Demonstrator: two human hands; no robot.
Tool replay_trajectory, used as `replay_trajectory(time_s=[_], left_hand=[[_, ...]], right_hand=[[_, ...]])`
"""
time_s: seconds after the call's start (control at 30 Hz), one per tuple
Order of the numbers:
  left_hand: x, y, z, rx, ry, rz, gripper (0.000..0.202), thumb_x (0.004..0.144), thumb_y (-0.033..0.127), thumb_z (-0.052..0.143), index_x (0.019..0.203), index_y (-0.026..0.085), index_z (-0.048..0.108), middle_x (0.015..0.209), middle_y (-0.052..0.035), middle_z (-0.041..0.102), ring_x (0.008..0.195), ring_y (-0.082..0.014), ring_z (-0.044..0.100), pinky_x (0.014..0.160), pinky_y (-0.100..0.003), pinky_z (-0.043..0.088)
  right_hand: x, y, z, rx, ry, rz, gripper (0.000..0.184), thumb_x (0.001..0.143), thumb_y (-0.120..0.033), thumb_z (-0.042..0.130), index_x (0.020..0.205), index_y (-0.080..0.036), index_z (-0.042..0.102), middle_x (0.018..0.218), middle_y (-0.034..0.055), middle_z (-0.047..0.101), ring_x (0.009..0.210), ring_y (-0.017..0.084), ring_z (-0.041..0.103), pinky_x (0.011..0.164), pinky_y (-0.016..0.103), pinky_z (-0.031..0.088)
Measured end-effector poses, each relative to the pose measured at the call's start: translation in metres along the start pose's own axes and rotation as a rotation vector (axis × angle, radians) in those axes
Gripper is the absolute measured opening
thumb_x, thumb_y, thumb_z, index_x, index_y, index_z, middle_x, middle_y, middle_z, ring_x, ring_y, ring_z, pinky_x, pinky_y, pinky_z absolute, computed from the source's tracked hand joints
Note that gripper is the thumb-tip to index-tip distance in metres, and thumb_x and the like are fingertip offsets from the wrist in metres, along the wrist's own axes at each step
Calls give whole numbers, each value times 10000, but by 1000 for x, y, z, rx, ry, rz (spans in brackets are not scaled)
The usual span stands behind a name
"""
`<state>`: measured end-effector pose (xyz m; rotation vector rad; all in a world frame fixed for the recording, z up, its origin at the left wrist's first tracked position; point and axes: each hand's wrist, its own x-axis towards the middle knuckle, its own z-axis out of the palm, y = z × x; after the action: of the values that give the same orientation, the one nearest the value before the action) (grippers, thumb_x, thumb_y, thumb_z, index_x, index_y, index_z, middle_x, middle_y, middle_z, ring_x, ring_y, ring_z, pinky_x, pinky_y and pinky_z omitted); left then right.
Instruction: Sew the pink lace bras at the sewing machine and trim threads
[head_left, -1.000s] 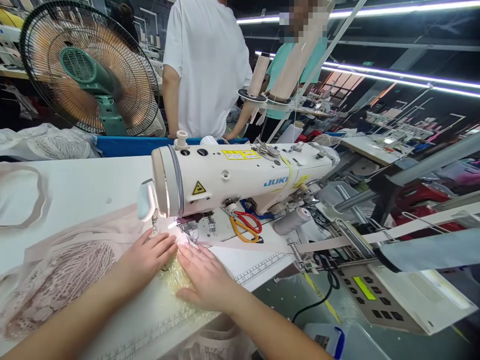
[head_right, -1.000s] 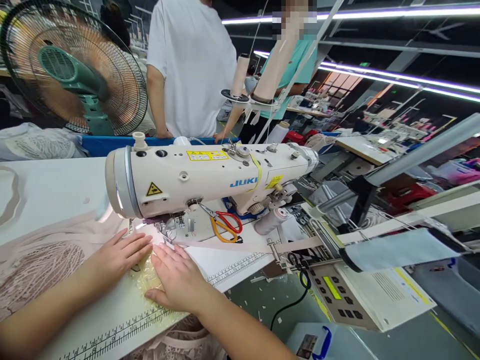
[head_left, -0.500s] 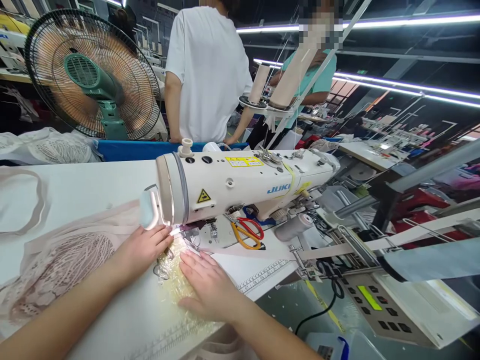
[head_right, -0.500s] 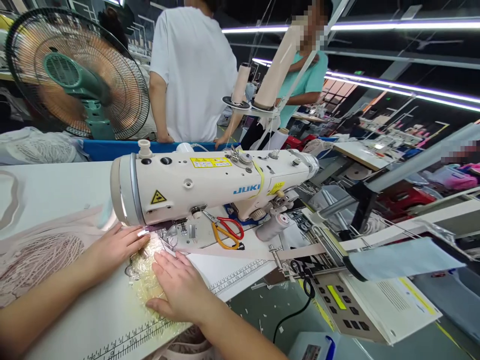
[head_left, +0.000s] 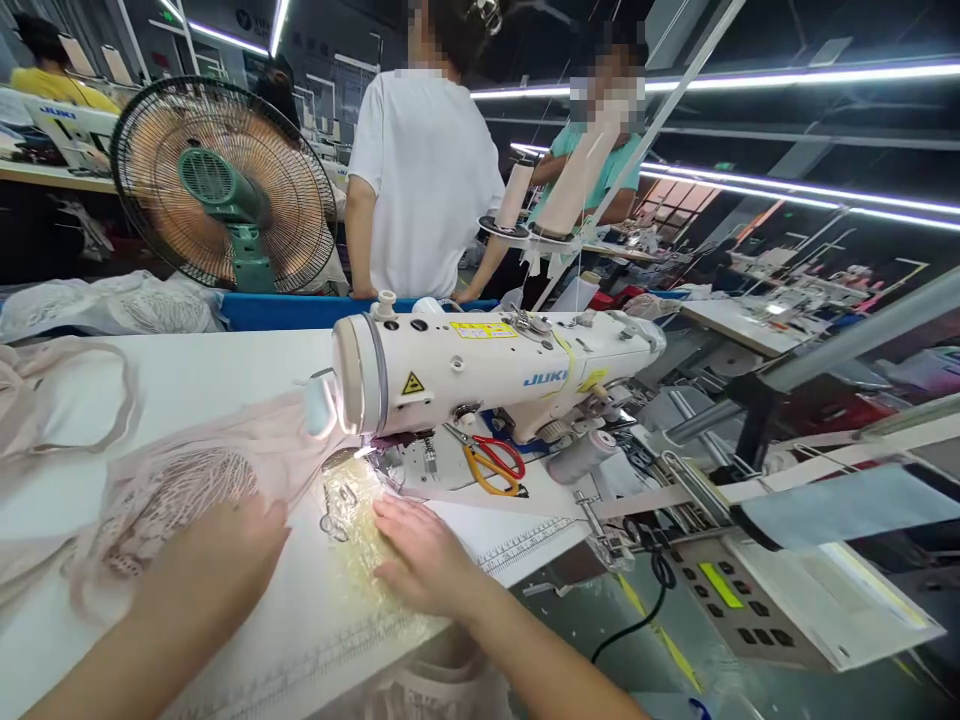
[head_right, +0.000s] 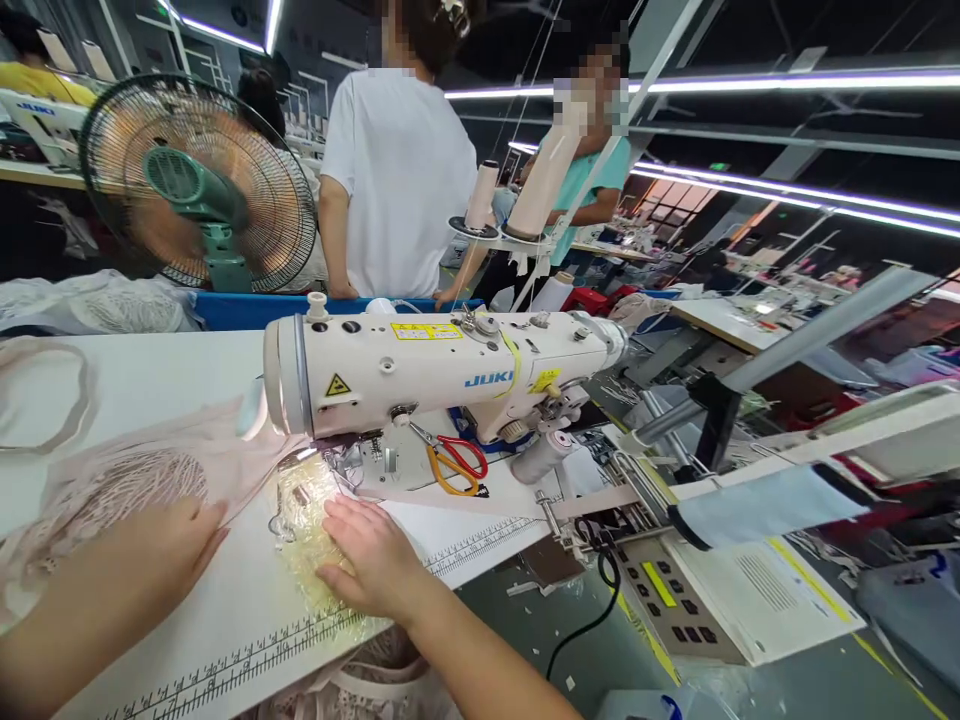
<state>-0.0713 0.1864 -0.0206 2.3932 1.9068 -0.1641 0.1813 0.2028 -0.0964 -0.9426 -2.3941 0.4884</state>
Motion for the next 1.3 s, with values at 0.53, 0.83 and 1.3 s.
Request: replay_trajectory(time_s=[0.53,0.83,1.3], left_hand=[[-36,-52,43,-5,159,-257,582,880,356,352,1365,46,438,1445,-252,381,1297,-382,411,1002,-533,385],[-147,7,90,-552,464,78,339,890,479,451,1118,318,642,1069,24,720,943,-157,684,808,-201,546],[-148,56,80,-359,476,307,298,895,376,447,1028,249,682,975,2,744,853,-164,711,736,-227,584]], right_hand=[[-119,-47,-11,-81,-575,463,360,831,-243,563,1181,-168,607,1100,128,645,1041,262,576,896,350,440],[-127,-46,-9,-343,-545,381,256,857,-171,487,1026,-186,679,909,85,642,838,209,605,695,275,439],[-112,-50,-19,-357,-687,247,142,833,-174,557,839,-156,698,825,67,685,758,186,628,642,246,432]])
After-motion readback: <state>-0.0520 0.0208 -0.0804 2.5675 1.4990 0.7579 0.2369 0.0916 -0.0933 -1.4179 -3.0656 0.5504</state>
